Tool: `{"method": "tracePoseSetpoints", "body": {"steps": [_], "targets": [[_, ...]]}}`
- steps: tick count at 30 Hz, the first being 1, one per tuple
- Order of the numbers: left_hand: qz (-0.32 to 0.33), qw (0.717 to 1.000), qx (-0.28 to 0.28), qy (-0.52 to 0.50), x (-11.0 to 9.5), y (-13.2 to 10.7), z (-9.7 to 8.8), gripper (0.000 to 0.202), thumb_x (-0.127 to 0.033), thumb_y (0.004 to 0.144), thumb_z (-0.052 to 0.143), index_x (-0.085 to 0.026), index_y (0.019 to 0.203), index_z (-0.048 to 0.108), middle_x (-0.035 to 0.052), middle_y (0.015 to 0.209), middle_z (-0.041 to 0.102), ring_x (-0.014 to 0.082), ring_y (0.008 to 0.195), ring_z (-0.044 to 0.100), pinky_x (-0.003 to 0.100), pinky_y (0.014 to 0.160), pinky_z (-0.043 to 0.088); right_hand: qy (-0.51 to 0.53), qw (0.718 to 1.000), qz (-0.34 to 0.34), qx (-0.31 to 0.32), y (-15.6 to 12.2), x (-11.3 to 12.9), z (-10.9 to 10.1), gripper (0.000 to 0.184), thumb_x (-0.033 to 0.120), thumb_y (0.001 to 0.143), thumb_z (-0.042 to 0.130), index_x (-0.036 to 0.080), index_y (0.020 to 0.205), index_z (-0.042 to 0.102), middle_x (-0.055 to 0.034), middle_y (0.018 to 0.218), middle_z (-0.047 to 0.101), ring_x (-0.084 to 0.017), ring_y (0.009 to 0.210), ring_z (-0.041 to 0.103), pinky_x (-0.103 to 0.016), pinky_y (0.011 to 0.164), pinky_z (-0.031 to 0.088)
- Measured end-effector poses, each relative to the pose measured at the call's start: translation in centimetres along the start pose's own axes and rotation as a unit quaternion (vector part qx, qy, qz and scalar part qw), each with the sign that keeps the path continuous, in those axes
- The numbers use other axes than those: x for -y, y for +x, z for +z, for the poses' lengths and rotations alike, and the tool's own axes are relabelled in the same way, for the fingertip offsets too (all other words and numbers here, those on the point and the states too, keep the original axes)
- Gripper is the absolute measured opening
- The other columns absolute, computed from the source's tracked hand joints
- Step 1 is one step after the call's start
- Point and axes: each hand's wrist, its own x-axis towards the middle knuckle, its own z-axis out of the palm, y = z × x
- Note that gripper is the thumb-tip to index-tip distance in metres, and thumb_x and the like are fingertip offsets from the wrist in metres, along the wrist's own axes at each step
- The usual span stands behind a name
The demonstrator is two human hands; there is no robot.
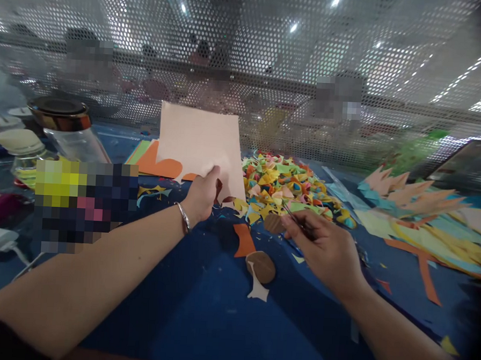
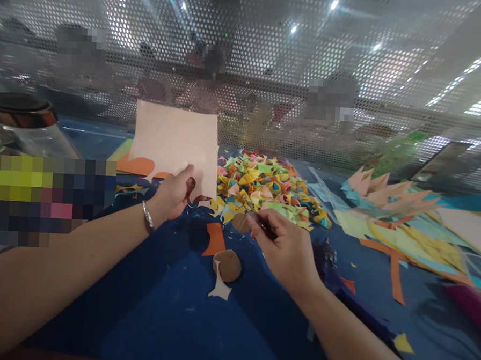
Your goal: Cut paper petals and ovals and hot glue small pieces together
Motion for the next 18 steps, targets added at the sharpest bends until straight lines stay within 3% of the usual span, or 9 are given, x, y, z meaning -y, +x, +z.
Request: {"method": "tracePoseSetpoints", "body": {"steps": [3,6,10,13,18], "targets": [[0.029,0.999,-0.014,0.034,-0.5,0.1,0.1,0.02,-0.031,0.094,0.059,-0.016,0.081,0.057,-0.0018,0.06,0.057,0.0097,0.045,0.053,0.023,0.045,0.042,-0.002,1.0,-0.004,-0.004,0.0,0.1,-0.1,0.03,0.048,0.094,0.057,0.022,0.081,0.065,-0.0005,0.063,0.065,-0.016,0.058,0.061,-0.028,0.057,0.046],[0.052,0.998,0.007,0.038,-1.1,0.4,0.1,0.021,-0.03,0.093,0.055,-0.016,0.077,0.059,-0.0022,0.056,0.055,0.0075,0.037,0.045,0.023,0.04,0.034,-0.004,1.0,-0.007,-0.011,0.0,0.3,-0.3,0.03,0.048,0.093,0.057,0.022,0.081,0.065,-0.0005,0.061,0.065,-0.016,0.056,0.06,-0.028,0.056,0.046],[0.078,0.997,-0.003,0.007,-2.3,1.0,-0.4,0.018,-0.019,0.083,0.054,-0.019,0.065,0.051,-0.0046,0.045,0.047,0.006,0.035,0.038,0.02,0.04,0.029,0.004,1.0,-0.003,-0.002,0.0,0.2,-0.2,0.03,0.048,0.094,0.057,0.022,0.082,0.065,-0.0006,0.062,0.065,-0.016,0.057,0.061,-0.029,0.057,0.047],[0.072,0.997,0.0,0.033,-2.7,1.0,-0.9,0.018,-0.018,0.077,0.053,-0.019,0.06,0.049,-0.0015,0.044,0.052,0.0063,0.035,0.041,0.02,0.037,0.023,0.004,1.0,-0.005,0.006,-0.1,0.0,-0.2,0.028,0.046,0.094,0.057,0.022,0.081,0.064,-0.0004,0.063,0.064,-0.016,0.059,0.06,-0.029,0.058,0.047],[0.07,0.983,0.117,0.124,-1.9,0.1,-0.7,0.029,-0.028,0.086,0.051,-0.016,0.059,0.057,0.0026,0.05,0.058,0.0064,0.033,0.041,0.023,0.037,0.019,-0.003,1.0,-0.007,0.008,-0.1,-0.1,-0.4,0.026,0.044,0.094,0.057,0.022,0.083,0.065,-0.0007,0.064,0.064,-0.017,0.06,0.06,-0.029,0.058,0.047]]}}
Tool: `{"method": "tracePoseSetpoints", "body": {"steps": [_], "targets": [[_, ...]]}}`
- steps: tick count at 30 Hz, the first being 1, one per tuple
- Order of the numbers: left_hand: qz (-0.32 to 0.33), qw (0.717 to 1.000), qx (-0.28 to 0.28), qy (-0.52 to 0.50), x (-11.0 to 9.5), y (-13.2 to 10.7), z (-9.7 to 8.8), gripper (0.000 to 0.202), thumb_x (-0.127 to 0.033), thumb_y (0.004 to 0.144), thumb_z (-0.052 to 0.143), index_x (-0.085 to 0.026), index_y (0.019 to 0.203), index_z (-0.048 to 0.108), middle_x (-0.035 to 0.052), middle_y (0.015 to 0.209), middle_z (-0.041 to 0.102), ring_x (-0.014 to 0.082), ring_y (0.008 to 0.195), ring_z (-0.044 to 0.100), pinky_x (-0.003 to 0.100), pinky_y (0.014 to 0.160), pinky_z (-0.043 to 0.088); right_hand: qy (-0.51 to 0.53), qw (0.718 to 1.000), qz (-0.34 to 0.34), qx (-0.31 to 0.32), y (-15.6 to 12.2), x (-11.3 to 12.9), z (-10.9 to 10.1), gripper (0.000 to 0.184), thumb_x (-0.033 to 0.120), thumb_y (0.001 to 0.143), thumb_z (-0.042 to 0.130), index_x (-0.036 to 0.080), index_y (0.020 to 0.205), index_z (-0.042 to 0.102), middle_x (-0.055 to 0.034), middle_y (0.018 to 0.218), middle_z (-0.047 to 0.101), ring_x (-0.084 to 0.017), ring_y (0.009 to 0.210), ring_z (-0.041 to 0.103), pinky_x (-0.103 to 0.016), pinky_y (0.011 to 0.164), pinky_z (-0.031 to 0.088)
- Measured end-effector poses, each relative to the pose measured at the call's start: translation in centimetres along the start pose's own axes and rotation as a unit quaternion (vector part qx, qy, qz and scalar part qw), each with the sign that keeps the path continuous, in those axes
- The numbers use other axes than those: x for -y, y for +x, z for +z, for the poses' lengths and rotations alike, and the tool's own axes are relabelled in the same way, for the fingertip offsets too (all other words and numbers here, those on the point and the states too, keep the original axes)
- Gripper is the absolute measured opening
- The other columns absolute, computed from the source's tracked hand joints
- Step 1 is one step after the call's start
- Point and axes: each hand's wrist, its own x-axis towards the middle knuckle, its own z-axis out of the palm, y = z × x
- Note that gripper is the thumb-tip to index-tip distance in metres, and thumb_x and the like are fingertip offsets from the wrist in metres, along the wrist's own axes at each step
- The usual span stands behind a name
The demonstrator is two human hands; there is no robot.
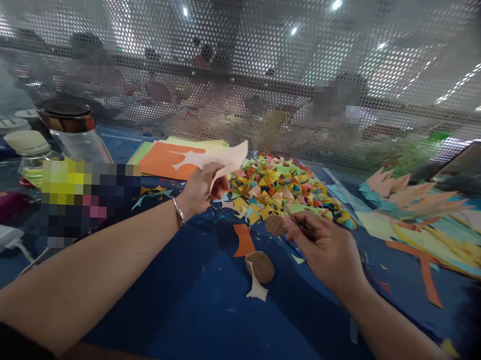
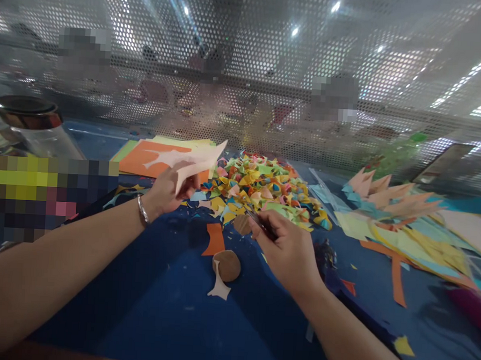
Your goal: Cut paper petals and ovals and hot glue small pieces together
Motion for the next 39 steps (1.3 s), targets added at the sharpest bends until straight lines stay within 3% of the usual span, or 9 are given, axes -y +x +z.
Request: {"method": "tracePoseSetpoints", "body": {"steps": [10,19,21,24,26,28,32,35,39], "targets": [[-0.096,0.979,0.124,0.133,4.0,-2.1,2.0,0.039,-0.028,0.092,0.058,-0.018,0.054,0.054,-0.0023,0.043,0.047,0.0071,0.036,0.035,0.022,0.039,0.026,-0.015,1.0,0.011,-0.02,0.0,-0.3,-0.1,0.03,0.049,0.092,0.059,0.022,0.082,0.068,-0.0009,0.061,0.067,-0.018,0.054,0.063,-0.03,0.054,0.047],[-0.093,0.99,0.091,0.057,3.0,-1.6,2.1,0.03,-0.022,0.087,0.066,-0.016,0.06,0.055,-0.0011,0.047,0.052,0.0054,0.042,0.04,0.02,0.043,0.03,-0.031,0.999,0.007,-0.022,0.1,-0.2,0.0,0.03,0.048,0.092,0.057,0.023,0.077,0.066,-0.0004,0.06,0.065,-0.017,0.054,0.062,-0.029,0.053,0.046],[-0.074,0.987,0.13,0.051,2.5,-1.0,1.8,0.012,-0.021,0.087,0.062,-0.012,0.08,0.068,0.0048,0.061,0.064,0.0079,0.049,0.051,0.021,0.047,0.035,-0.024,0.999,0.006,-0.025,0.1,-0.1,0.0,0.027,0.047,0.091,0.059,0.023,0.08,0.066,-0.0006,0.06,0.066,-0.018,0.056,0.063,-0.028,0.054,0.047],[0.012,0.976,0.166,0.139,2.4,-0.2,0.9,0.051,-0.013,0.079,0.056,-0.017,0.13,0.062,0.0104,0.097,0.075,0.0142,0.072,0.064,0.025,0.063,0.046,-0.013,0.999,0.008,-0.029,0.1,0.0,0.0,0.026,0.046,0.089,0.06,0.022,0.082,0.067,-0.0007,0.06,0.067,-0.018,0.055,0.063,-0.028,0.054,0.048],[0.123,0.927,0.161,0.315,2.9,0.3,0.3,0.055,-0.013,0.078,0.054,-0.02,0.132,0.063,0.0104,0.109,0.074,0.017,0.081,0.064,0.031,0.077,0.049,-0.003,0.999,0.012,-0.032,0.1,0.2,0.0,0.027,0.047,0.089,0.06,0.022,0.082,0.067,-0.0007,0.059,0.066,-0.017,0.054,0.063,-0.028,0.053,0.048],[0.19,0.835,0.181,0.484,3.5,0.8,-0.1,0.045,-0.015,0.082,0.051,-0.018,0.123,0.07,0.0126,0.114,0.072,0.0231,0.1,0.063,0.04,0.097,0.044,0.002,0.999,0.014,-0.033,0.1,0.3,0.0,0.028,0.048,0.089,0.06,0.022,0.08,0.067,-0.0005,0.059,0.066,-0.017,0.053,0.062,-0.028,0.053,0.047],[0.203,0.663,0.235,0.681,3.3,2.0,0.6,0.046,-0.022,0.083,0.056,-0.018,0.127,0.067,0.0155,0.126,0.064,0.0309,0.121,0.053,0.048,0.109,0.036,0.001,1.0,0.006,-0.031,0.1,0.3,0.0,0.03,0.049,0.089,0.059,0.022,0.078,0.066,-0.0002,0.058,0.064,-0.017,0.053,0.062,-0.028,0.054,0.048],[0.171,0.617,0.242,0.729,2.3,3.1,1.9,0.046,-0.029,0.074,0.066,-0.021,0.119,0.071,0.0145,0.124,0.062,0.0343,0.122,0.053,0.048,0.106,0.039,-0.003,0.999,0.006,-0.034,0.2,0.3,-0.2,0.03,0.048,0.09,0.059,0.022,0.078,0.066,-0.0004,0.059,0.065,-0.017,0.054,0.062,-0.028,0.054,0.047],[0.151,0.615,0.275,0.724,1.1,3.9,2.7,0.024,-0.022,0.07,0.068,-0.017,0.093,0.076,0.0111,0.104,0.071,0.0288,0.108,0.062,0.04,0.102,0.042,-0.01,0.999,0.011,-0.049,0.2,0.4,-0.7,0.03,0.048,0.089,0.059,0.022,0.077,0.066,-0.0003,0.058,0.065,-0.017,0.053,0.062,-0.027,0.054,0.046]]}}
